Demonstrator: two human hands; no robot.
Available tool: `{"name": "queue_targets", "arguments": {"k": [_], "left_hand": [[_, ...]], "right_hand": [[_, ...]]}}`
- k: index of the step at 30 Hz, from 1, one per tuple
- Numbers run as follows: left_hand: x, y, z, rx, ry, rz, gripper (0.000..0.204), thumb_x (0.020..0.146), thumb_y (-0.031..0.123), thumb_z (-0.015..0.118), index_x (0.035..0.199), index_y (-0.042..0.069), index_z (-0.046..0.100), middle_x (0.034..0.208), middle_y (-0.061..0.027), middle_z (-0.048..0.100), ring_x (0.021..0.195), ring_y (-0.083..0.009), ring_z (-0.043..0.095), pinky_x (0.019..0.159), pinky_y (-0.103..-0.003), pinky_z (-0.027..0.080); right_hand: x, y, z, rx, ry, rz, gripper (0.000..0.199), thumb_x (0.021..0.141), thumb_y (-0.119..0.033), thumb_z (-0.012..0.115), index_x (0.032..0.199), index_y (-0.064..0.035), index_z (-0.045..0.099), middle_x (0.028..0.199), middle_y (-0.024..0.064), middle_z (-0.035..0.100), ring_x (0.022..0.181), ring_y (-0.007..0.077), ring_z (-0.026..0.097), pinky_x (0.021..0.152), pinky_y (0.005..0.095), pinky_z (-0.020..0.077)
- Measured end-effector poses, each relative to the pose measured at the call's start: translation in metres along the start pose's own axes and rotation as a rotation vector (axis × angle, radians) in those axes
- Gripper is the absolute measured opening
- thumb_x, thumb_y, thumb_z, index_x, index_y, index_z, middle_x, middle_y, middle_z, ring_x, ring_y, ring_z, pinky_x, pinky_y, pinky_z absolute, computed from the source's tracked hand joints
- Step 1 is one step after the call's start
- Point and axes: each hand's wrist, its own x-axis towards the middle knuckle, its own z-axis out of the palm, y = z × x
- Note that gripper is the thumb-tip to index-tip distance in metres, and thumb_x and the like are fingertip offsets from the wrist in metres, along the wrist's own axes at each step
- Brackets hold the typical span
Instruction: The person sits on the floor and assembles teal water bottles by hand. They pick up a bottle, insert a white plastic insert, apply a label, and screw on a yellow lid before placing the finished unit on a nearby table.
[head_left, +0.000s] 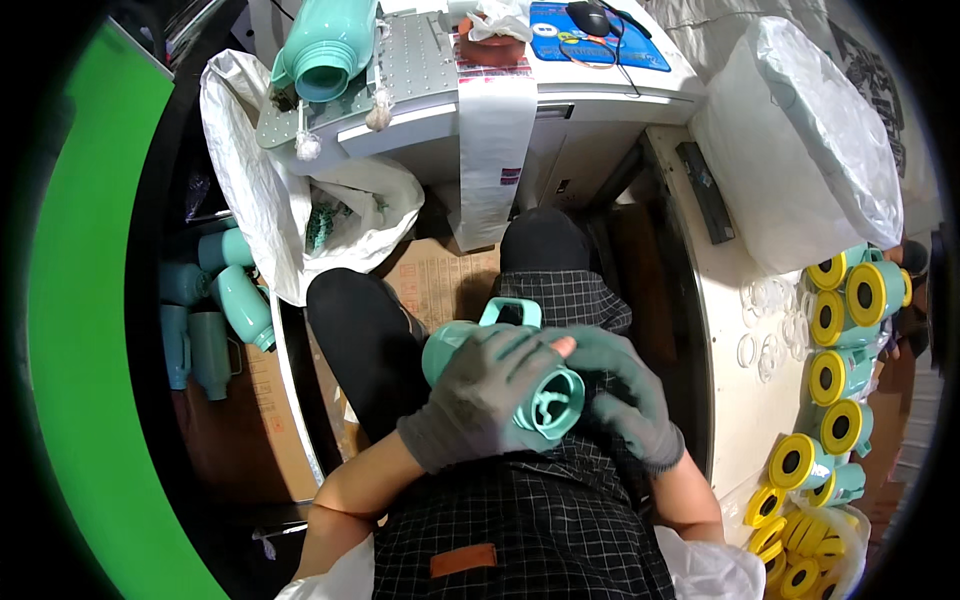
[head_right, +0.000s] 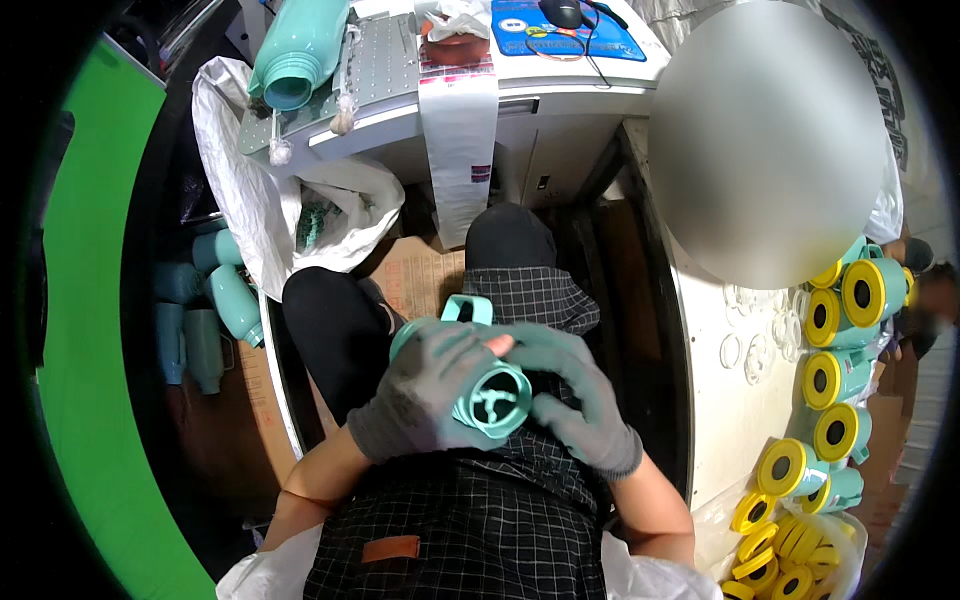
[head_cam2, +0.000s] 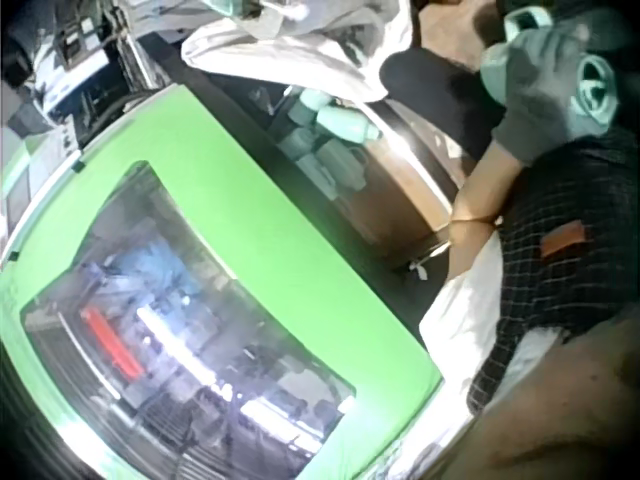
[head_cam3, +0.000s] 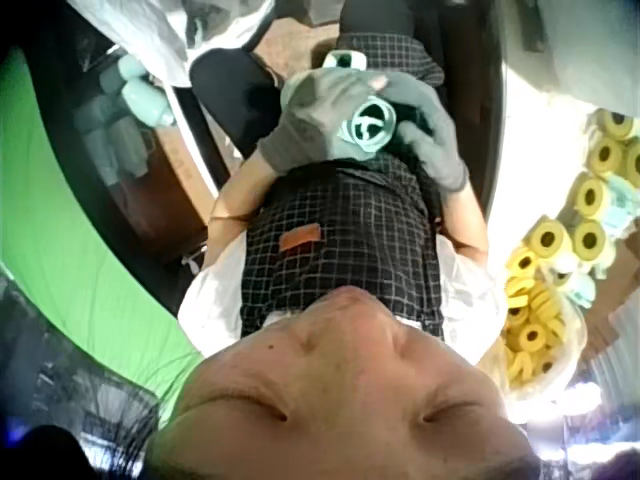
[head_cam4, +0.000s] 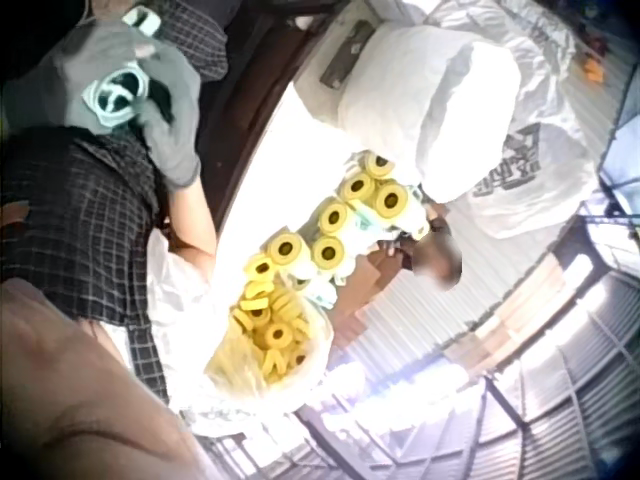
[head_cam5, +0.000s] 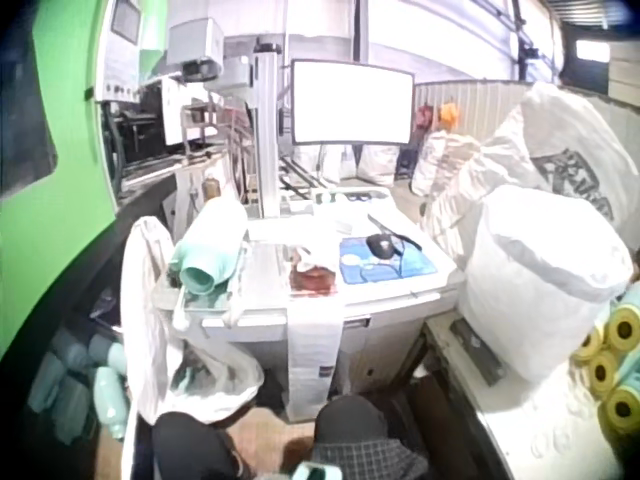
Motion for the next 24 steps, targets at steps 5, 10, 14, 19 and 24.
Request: {"name": "queue_targets", "arguments": {"k": [5,10,14,19,24], "left_hand": [[0.017,0.016,0.022,0.19,-0.203,-0.06,0.106,0.07,0.065,0.079,0.153,0.007,0.046,0.12,-0.0087,0.065,0.112,-0.0273,0.056,0.098,-0.045,0.041],[0.027,0.013,0.022,0.252,-0.215,-0.129,0.089,0.075,0.056,0.079,0.146,0.007,0.054,0.111,-0.0055,0.066,0.105,-0.0244,0.059,0.094,-0.043,0.044],[0.028,0.008,0.046,0.319,-0.212,0.049,0.071,0.08,0.039,0.076,0.14,0.004,0.058,0.11,-0.0088,0.066,0.105,-0.0253,0.062,0.107,-0.047,0.046],[0.027,0.01,0.048,0.181,-0.335,0.021,0.077,0.078,0.038,0.078,0.143,0.002,0.054,0.109,-0.0137,0.065,0.111,-0.0291,0.064,0.113,-0.048,0.044],[0.032,0.002,0.04,0.072,-0.401,-0.083,0.083,0.076,0.04,0.082,0.144,0.003,0.052,0.105,-0.0116,0.066,0.105,-0.0279,0.066,0.105,-0.042,0.05]], "right_hand": [[-0.008,-0.008,-0.001,-0.628,0.179,-0.221,0.023,0.078,0.0,0.064,0.1,-0.0034,0.069,0.102,0.0126,0.074,0.081,0.0306,0.068,0.07,0.0388,0.0502],[-0.007,-0.007,0.012,-0.621,0.088,-0.11,0.02,0.08,-0.004,0.07,0.1,-0.0048,0.069,0.095,0.0121,0.073,0.077,0.0303,0.067,0.069,0.0412,0.0529],[0.005,-0.006,-0.001,-0.788,-0.365,0.001,0.022,0.08,-0.017,0.075,0.097,-0.0042,0.071,0.081,0.0136,0.066,0.081,0.0357,0.066,0.072,0.0471,0.0524],[0.016,-0.003,-0.013,-0.828,-0.563,0.034,0.023,0.079,-0.02,0.078,0.095,-0.0055,0.072,0.08,0.0142,0.068,0.075,0.0359,0.066,0.069,0.0445,0.0525],[0.008,0.019,-0.003,-0.666,-0.281,-0.109,0.02,0.078,-0.019,0.079,0.092,-0.0061,0.072,0.076,0.013,0.068,0.068,0.0335,0.066,0.062,0.0413,0.0505]]}}
